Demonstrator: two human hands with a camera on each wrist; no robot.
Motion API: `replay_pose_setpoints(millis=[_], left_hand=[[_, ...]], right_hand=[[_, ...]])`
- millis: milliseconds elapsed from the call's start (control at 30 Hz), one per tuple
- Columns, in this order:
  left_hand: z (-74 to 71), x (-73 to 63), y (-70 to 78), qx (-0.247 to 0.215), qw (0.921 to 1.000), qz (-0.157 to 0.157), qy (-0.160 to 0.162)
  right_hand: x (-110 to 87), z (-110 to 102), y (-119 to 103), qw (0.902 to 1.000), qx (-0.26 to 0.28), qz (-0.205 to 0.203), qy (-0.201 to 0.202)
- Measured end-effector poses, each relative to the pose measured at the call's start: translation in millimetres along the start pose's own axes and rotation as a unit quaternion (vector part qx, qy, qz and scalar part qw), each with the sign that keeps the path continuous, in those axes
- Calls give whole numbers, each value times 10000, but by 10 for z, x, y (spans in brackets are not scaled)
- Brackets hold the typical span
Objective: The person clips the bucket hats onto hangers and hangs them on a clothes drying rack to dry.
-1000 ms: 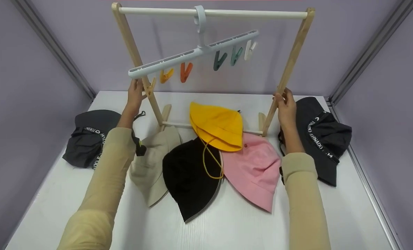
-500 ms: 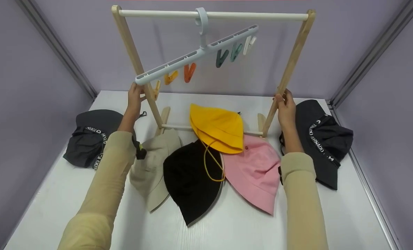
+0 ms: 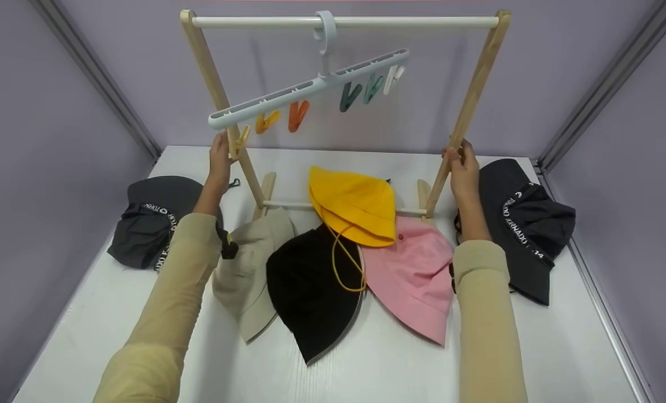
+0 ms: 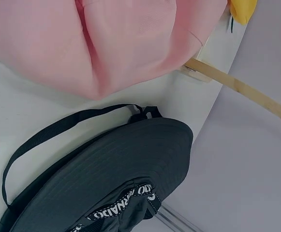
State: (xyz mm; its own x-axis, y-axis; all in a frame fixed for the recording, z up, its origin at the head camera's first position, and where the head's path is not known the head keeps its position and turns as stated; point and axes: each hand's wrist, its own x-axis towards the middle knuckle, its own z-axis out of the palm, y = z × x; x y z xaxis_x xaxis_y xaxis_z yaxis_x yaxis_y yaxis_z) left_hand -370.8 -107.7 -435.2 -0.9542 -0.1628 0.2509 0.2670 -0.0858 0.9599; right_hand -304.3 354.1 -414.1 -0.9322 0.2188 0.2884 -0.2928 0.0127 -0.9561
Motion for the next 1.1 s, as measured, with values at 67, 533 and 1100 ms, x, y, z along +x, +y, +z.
replay_pose_setpoints(millis=[67,533,1100], left_hand=[[-11,-11,2,2,10000,15,44],[-16,5,60,42,9999,51,99],[-31,-25,20,-67,9999,9,143]], right_hand=[[23,0,20,10000,84,32,11],[101,-5,135,9992,293,161,241],[-47,68,-12,9993,352,77,142]])
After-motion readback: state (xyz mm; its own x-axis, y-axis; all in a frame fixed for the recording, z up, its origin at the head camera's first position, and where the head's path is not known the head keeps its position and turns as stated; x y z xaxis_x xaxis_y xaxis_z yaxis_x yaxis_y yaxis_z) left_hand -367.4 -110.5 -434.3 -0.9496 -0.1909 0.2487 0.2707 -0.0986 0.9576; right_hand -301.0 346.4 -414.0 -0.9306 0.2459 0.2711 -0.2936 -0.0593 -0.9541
